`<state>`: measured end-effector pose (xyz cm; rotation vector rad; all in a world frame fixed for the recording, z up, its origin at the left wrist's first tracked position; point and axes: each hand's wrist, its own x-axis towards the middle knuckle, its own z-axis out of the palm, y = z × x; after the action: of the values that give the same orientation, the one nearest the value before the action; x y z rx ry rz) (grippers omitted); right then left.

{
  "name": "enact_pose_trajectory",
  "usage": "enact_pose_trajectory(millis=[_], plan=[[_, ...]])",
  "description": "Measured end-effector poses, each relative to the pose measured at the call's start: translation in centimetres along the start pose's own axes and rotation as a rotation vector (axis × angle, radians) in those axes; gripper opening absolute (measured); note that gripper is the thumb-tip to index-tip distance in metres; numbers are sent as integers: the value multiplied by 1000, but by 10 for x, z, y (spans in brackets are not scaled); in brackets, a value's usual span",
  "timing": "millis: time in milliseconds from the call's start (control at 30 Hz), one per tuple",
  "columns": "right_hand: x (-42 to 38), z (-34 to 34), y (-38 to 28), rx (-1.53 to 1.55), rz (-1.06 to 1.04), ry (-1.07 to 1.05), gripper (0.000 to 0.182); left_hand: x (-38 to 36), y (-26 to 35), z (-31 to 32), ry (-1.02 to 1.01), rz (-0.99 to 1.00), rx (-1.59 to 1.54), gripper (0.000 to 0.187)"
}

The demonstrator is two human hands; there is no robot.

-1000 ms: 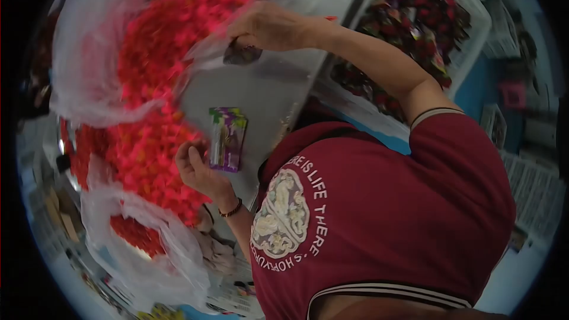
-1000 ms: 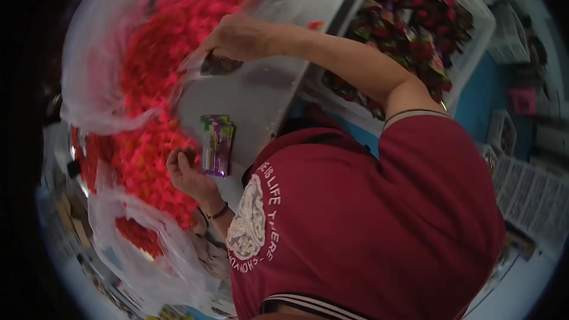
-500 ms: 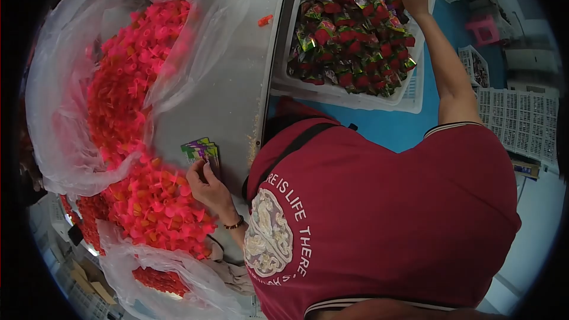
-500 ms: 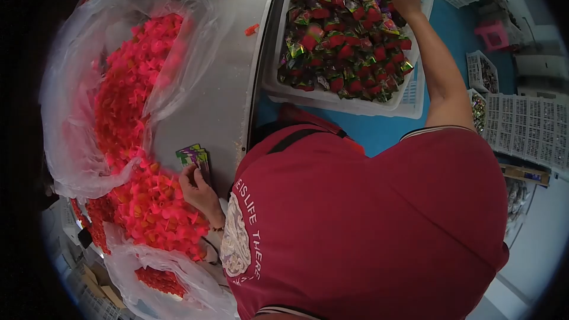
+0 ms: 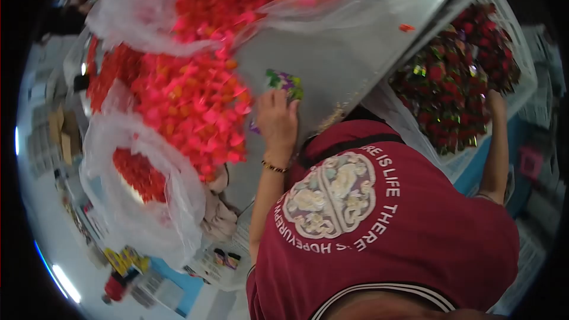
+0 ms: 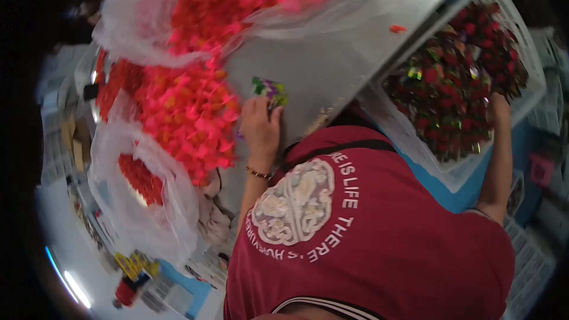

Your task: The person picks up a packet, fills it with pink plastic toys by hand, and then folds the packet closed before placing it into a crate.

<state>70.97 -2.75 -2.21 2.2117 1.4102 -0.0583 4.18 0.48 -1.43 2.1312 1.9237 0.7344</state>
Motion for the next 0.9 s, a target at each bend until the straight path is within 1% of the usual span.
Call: enact_pose_trajectory(millis=[33,100,167,233,267,333,367,400,467,500,567,600,667,800,867,900], plan=[[4,-43,-33,52,-27,47,18,-1,-2,2,0,-7,1,28],[-9,-139,-129,98,-340,96,17,-2,-4,4,10,-14,-29,30],[-39,-211,-235,572,-660,270,16,0,-1,2,17,-47,-23,31],[-68,-240,-333,894,-986,376,15,0,0,2,10,-64,-35,31],[-74,-246,-373,833,-1151,265,19,0,0,3,9,-65,-41,31],[-98,-251,-458,816,-1479,368,24,0,-1,2,13,-79,-39,31],[-108,-251,-500,875,-1612,415,28,0,-1,1,23,-49,-46,30],[-117,-253,-538,863,-1699,413,28,0,-1,2,29,-16,-56,29],[-133,-247,-597,643,-1649,894,38,-1,-5,9,42,-30,-30,27],[-132,-242,-615,643,-1655,881,38,-2,-5,13,54,-32,-6,25],[-129,-230,-634,527,-1646,1003,27,-3,-6,13,65,-32,-3,23],[-127,-229,-631,524,-1644,991,27,-2,-7,13,91,-19,5,20],[-118,-230,-622,522,-1675,842,24,-1,-7,13,84,-27,-10,20],[-101,-222,-597,623,-1696,872,20,2,-7,10,74,-54,-16,21],[-100,-216,-584,776,-1586,768,19,4,-4,5,48,-96,-39,25],[-99,-215,-577,777,-1591,768,19,4,-3,4,24,-135,-62,29]])
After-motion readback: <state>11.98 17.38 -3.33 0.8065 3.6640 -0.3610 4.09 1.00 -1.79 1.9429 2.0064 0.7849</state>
